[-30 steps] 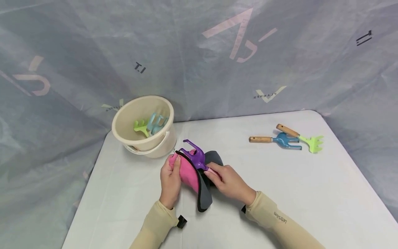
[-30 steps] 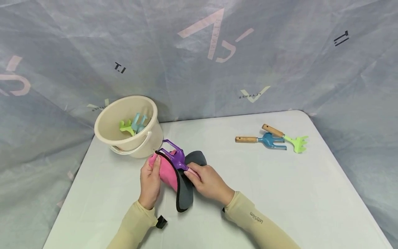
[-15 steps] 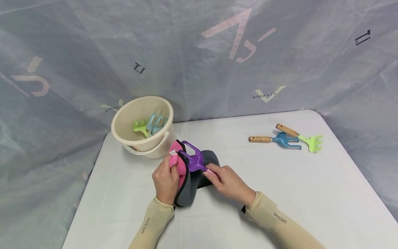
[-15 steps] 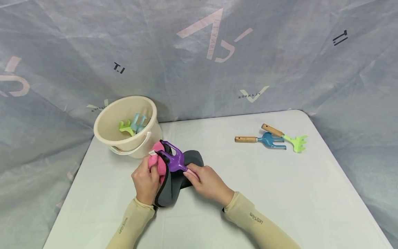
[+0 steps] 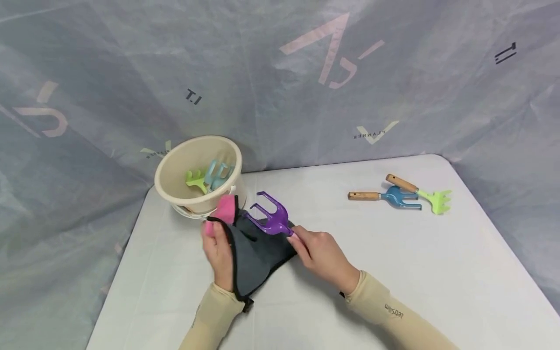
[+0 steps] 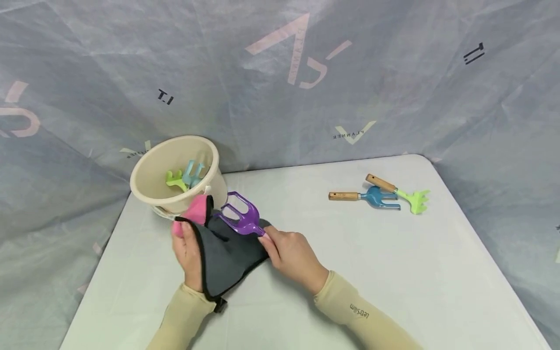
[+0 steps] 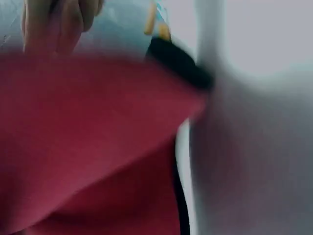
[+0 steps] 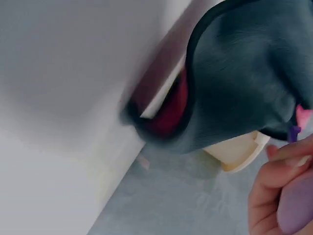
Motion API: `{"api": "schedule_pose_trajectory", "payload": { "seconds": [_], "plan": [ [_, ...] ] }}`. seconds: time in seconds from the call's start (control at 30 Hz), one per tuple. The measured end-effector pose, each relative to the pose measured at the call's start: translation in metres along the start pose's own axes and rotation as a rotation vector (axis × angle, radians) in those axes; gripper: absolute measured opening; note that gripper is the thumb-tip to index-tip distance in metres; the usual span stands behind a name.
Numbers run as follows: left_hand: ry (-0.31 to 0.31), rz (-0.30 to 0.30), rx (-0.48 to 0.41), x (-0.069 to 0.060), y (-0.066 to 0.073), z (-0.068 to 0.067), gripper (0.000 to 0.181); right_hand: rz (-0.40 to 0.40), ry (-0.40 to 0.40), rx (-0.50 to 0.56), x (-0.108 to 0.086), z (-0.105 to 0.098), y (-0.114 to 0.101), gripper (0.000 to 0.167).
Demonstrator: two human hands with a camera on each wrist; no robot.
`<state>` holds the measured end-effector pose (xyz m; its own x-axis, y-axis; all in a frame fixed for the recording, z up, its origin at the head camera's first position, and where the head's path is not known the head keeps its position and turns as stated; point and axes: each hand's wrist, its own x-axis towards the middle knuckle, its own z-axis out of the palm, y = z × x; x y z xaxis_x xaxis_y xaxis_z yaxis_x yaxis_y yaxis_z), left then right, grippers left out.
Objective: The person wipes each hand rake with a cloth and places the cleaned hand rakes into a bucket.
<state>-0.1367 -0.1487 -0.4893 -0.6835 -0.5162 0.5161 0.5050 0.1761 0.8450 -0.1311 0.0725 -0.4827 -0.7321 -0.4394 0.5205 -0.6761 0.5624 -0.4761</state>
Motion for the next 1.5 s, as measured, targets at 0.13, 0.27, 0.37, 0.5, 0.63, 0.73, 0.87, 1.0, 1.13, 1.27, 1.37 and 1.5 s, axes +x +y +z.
{"api": "schedule_pose_trajectory", "payload": {
  "seconds": [0.13,0.27,0.37,0.5,0.63,0.73,0.87,1.0,1.13,1.27,1.37,1.5],
  "plan": [
    [-0.352,-0.190,-0.244,-0.015,0.006,0.009,0.034,0.041,-0.014,0.150,0.001,0.003,-0.004,0.009],
    [-0.432,-0.340,-0.377,-0.028,0.009,0.017,0.049,-0.002,-0.042,0.187,0.001,0.009,-0.008,0.012],
    [-0.337,-0.379,-0.395,-0.030,0.009,0.021,0.037,-0.026,-0.046,0.185,0.000,0.012,-0.010,0.016],
    [-0.248,-0.385,-0.390,-0.029,0.011,0.022,0.028,-0.039,-0.043,0.188,-0.002,0.015,-0.012,0.014],
    [-0.201,-0.370,-0.386,-0.029,0.015,0.021,0.025,-0.051,-0.045,0.207,-0.003,0.016,-0.014,0.011],
    [-0.177,-0.371,-0.384,-0.028,0.017,0.021,0.025,-0.044,-0.044,0.224,-0.003,0.016,-0.015,0.011],
    [-0.130,-0.359,-0.314,-0.027,0.019,0.021,0.016,-0.030,-0.051,0.238,-0.003,0.018,-0.016,0.011],
    [-0.099,-0.362,-0.281,-0.024,0.021,0.020,0.014,-0.022,-0.061,0.234,-0.003,0.019,-0.016,0.011],
    [-0.113,-0.370,-0.266,-0.019,0.020,0.018,0.023,-0.019,-0.064,0.212,-0.003,0.018,-0.013,0.011],
    [-0.111,-0.253,-0.132,-0.013,0.016,0.013,0.023,-0.020,-0.081,0.213,-0.004,0.017,-0.011,0.013],
    [-0.100,-0.065,0.018,-0.006,0.011,0.007,0.019,-0.019,-0.104,0.218,-0.005,0.017,-0.010,0.017],
    [-0.129,0.199,0.180,0.001,0.002,0.000,0.021,-0.006,-0.125,0.208,-0.005,0.016,-0.011,0.022]
  ]
}}
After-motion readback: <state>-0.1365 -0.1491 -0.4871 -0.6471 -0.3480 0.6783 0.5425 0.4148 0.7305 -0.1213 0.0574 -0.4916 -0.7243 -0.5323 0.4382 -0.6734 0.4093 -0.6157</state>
